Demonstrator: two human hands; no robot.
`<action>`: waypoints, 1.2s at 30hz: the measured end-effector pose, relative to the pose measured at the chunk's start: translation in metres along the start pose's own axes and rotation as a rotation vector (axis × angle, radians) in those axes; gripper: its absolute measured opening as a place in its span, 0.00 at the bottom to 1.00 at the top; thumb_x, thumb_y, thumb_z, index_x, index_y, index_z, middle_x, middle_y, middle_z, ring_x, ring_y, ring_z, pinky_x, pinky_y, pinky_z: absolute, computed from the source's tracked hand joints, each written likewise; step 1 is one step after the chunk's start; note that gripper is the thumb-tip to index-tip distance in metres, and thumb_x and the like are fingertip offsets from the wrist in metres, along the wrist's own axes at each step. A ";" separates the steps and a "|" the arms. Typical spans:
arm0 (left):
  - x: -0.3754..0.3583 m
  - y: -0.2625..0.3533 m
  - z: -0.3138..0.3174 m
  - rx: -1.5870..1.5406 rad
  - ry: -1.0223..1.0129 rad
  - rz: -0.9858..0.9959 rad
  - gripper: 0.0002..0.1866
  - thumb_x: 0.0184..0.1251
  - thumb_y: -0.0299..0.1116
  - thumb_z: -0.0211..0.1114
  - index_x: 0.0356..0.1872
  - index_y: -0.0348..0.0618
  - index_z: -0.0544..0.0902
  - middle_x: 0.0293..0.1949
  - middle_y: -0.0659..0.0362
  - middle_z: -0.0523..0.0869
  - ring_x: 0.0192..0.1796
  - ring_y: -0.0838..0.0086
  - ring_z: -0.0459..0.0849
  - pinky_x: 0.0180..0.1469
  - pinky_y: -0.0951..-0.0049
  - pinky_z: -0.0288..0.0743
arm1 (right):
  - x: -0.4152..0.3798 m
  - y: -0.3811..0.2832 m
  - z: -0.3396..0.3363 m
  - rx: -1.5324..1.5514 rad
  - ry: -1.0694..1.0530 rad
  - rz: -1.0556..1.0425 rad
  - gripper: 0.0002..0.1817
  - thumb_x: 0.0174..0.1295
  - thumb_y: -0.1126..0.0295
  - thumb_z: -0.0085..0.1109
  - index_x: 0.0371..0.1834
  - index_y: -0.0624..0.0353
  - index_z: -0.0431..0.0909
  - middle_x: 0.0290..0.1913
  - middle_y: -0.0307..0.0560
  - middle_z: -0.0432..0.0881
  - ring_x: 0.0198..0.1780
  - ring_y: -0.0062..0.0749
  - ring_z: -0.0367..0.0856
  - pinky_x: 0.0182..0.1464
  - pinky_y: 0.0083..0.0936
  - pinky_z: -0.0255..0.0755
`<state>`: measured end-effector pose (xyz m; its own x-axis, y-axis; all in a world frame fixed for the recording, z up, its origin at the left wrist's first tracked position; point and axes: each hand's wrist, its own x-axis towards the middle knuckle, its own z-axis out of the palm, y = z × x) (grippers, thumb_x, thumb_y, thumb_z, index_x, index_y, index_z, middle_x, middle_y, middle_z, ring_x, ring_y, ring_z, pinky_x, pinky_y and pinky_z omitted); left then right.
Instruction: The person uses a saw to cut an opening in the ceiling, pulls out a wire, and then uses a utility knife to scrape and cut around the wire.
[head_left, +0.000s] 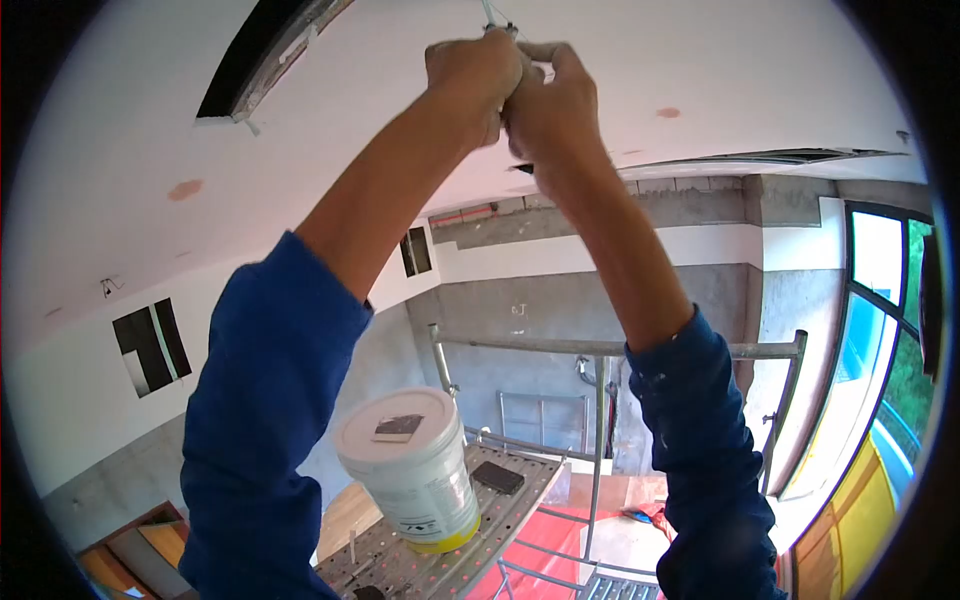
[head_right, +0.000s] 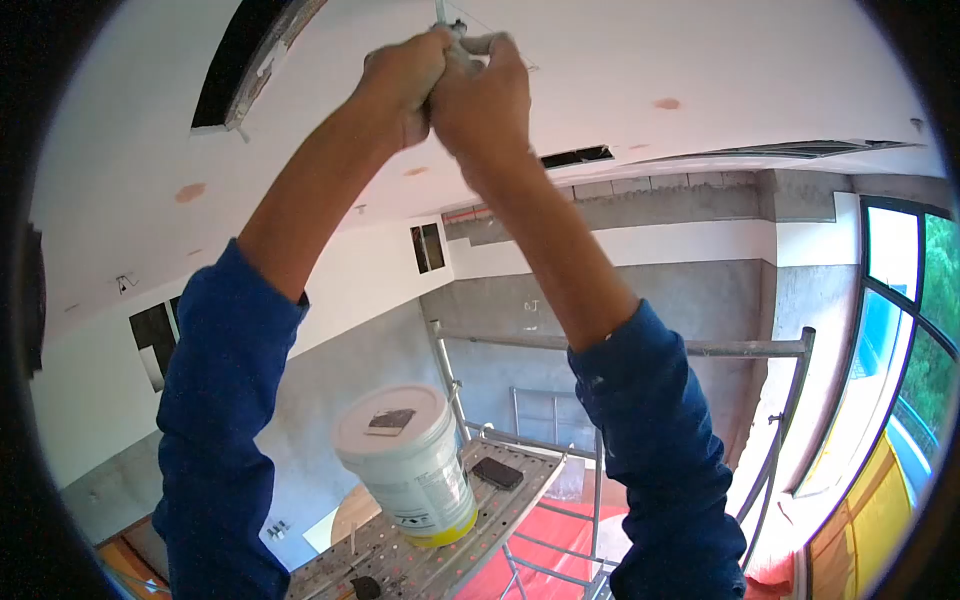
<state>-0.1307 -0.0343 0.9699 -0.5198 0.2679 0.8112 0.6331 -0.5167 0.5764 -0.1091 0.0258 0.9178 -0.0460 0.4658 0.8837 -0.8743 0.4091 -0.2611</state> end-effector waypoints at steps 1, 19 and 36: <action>0.004 0.000 -0.003 -0.016 -0.012 0.002 0.15 0.64 0.27 0.60 0.47 0.25 0.75 0.40 0.46 0.83 0.37 0.64 0.86 0.38 0.60 0.83 | -0.002 -0.004 -0.001 0.032 -0.010 0.003 0.17 0.63 0.64 0.62 0.45 0.67 0.73 0.41 0.59 0.83 0.40 0.34 0.83 0.38 0.30 0.78; 0.033 0.026 0.015 0.129 0.060 -0.004 0.11 0.66 0.26 0.57 0.47 0.33 0.80 0.37 0.48 0.85 0.34 0.59 0.84 0.38 0.54 0.79 | 0.034 -0.001 0.009 0.136 -0.021 0.106 0.17 0.65 0.66 0.59 0.50 0.66 0.70 0.24 0.45 0.74 0.17 0.22 0.67 0.16 0.23 0.57; 0.056 0.020 -0.107 1.635 0.589 1.166 0.21 0.62 0.33 0.57 0.56 0.35 0.75 0.57 0.38 0.77 0.66 0.44 0.70 0.67 0.49 0.64 | 0.007 -0.030 -0.013 -1.347 -0.136 -0.538 0.19 0.65 0.64 0.55 0.57 0.60 0.70 0.41 0.63 0.83 0.41 0.60 0.85 0.45 0.54 0.77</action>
<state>-0.2087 -0.1164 1.0164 0.5322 0.0235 0.8463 0.3628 0.8969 -0.2530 -0.0770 0.0266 0.9264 0.0227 -0.0228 0.9995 0.3024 0.9531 0.0149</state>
